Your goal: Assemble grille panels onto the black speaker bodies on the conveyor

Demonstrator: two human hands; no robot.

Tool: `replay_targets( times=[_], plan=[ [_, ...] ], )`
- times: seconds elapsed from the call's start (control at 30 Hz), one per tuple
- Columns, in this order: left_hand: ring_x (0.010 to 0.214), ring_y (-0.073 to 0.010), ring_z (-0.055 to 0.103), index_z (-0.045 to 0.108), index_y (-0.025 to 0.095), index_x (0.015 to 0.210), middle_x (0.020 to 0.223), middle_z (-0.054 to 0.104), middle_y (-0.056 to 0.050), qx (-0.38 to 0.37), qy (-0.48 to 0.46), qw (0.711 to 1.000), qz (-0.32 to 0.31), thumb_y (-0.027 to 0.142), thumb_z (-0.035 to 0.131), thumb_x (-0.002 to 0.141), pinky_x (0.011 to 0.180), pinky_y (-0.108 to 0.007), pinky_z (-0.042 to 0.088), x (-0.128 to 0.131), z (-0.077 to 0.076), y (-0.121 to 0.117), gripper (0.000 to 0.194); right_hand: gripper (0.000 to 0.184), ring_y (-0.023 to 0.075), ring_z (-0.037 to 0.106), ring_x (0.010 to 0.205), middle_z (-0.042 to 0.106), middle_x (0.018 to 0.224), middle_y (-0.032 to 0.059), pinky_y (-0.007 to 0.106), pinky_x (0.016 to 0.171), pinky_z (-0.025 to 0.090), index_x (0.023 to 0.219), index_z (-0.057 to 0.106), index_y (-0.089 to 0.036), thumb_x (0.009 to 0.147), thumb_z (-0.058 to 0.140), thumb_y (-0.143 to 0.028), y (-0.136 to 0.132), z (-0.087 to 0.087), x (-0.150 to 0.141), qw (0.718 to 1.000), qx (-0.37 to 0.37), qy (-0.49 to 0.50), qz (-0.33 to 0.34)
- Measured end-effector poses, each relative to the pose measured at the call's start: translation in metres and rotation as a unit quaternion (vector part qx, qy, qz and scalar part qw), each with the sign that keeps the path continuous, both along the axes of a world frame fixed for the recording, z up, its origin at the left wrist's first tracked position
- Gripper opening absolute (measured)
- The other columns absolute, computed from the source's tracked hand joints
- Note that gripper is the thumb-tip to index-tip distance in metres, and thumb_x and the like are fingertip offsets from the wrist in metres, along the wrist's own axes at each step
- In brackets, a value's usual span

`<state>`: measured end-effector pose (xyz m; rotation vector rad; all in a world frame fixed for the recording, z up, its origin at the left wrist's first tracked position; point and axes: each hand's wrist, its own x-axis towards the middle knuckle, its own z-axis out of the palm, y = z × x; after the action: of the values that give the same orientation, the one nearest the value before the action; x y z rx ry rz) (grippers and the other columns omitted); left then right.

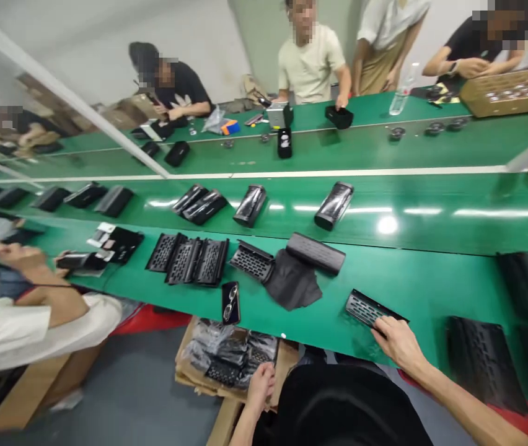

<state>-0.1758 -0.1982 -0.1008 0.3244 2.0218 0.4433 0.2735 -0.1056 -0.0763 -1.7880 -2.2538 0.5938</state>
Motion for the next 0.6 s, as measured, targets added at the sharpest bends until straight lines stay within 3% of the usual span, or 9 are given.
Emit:
replay_targets(
  times=[0.07,0.17,0.23,0.3,0.4,0.5,0.6],
  plan=[
    [0.071,-0.0225,0.074,0.072,0.022,0.086,0.08,0.075,-0.005,0.047,-0.021,0.999,0.011,0.064,0.085,0.055,0.065,-0.033,0.058,-0.008,-0.001,0.004,0.054,0.024,0.0264,0.067,0.084,0.07,0.086,0.0064,0.034,0.07,0.041,0.089,0.068,-0.025,0.102,0.053,-0.038,0.01,-0.012,-0.014,1.0,0.012,-0.018,-0.001],
    [0.073,-0.0217,0.073,0.074,0.019,0.095,0.087,0.077,-0.009,0.124,-0.036,0.991,0.015,0.07,0.08,0.059,0.066,-0.032,0.057,-0.008,0.005,0.012,0.062,0.026,0.0252,0.067,0.086,0.069,0.094,0.007,0.034,0.072,0.043,0.094,0.068,-0.025,0.103,0.054,-0.043,0.031,-0.001,-0.061,0.999,-0.006,0.018,-0.026],
    [0.076,-0.0206,0.072,0.074,0.017,0.102,0.093,0.078,-0.011,0.176,-0.038,0.984,0.01,0.071,0.074,0.069,0.069,-0.031,0.057,-0.001,0.009,0.025,0.063,0.028,0.0209,0.066,0.08,0.067,0.094,0.0045,0.032,0.073,0.044,0.091,0.066,-0.025,0.105,0.054,-0.045,0.052,0.012,-0.119,0.996,-0.069,0.055,-0.022],
    [0.08,-0.0202,0.072,0.074,0.017,0.109,0.1,0.079,-0.012,0.222,-0.036,0.974,-0.002,0.069,0.067,0.08,0.071,-0.03,0.057,0.01,0.013,0.047,0.06,0.027,0.0189,0.067,0.083,0.067,0.098,0.0021,0.029,0.071,0.043,0.092,0.065,-0.026,0.106,0.054,-0.048,0.076,0.017,-0.183,0.994,-0.085,0.063,0.0],
    [0.089,-0.0204,0.073,0.072,0.018,0.116,0.111,0.078,-0.013,0.275,-0.025,0.96,-0.032,0.06,0.057,0.093,0.078,-0.032,0.058,0.025,0.013,0.095,0.05,0.025,0.0186,0.066,0.081,0.066,0.106,0.0032,0.028,0.066,0.039,0.101,0.063,-0.025,0.105,0.057,-0.049,0.109,0.006,-0.255,0.993,-0.106,0.046,-0.012],
    [0.096,-0.0211,0.072,0.071,0.021,0.119,0.119,0.077,-0.012,0.303,-0.008,0.951,-0.06,0.051,0.057,0.096,0.086,-0.034,0.057,0.031,0.008,0.143,0.04,0.021,0.0171,0.064,0.078,0.065,0.106,0.0036,0.027,0.064,0.036,0.1,0.064,-0.023,0.104,0.059,-0.043,0.128,-0.011,-0.277,0.991,-0.131,0.031,-0.018],
    [0.102,-0.0229,0.07,0.074,0.022,0.112,0.114,0.078,-0.01,0.312,0.002,0.947,-0.081,0.042,0.061,0.094,0.096,-0.037,0.054,0.03,0.004,0.175,0.03,0.019,0.0161,0.064,0.08,0.065,0.103,0.0027,0.026,0.066,0.037,0.099,0.067,-0.024,0.106,0.055,-0.037,0.129,-0.017,-0.269,0.989,-0.142,0.04,-0.011]
  ],
)
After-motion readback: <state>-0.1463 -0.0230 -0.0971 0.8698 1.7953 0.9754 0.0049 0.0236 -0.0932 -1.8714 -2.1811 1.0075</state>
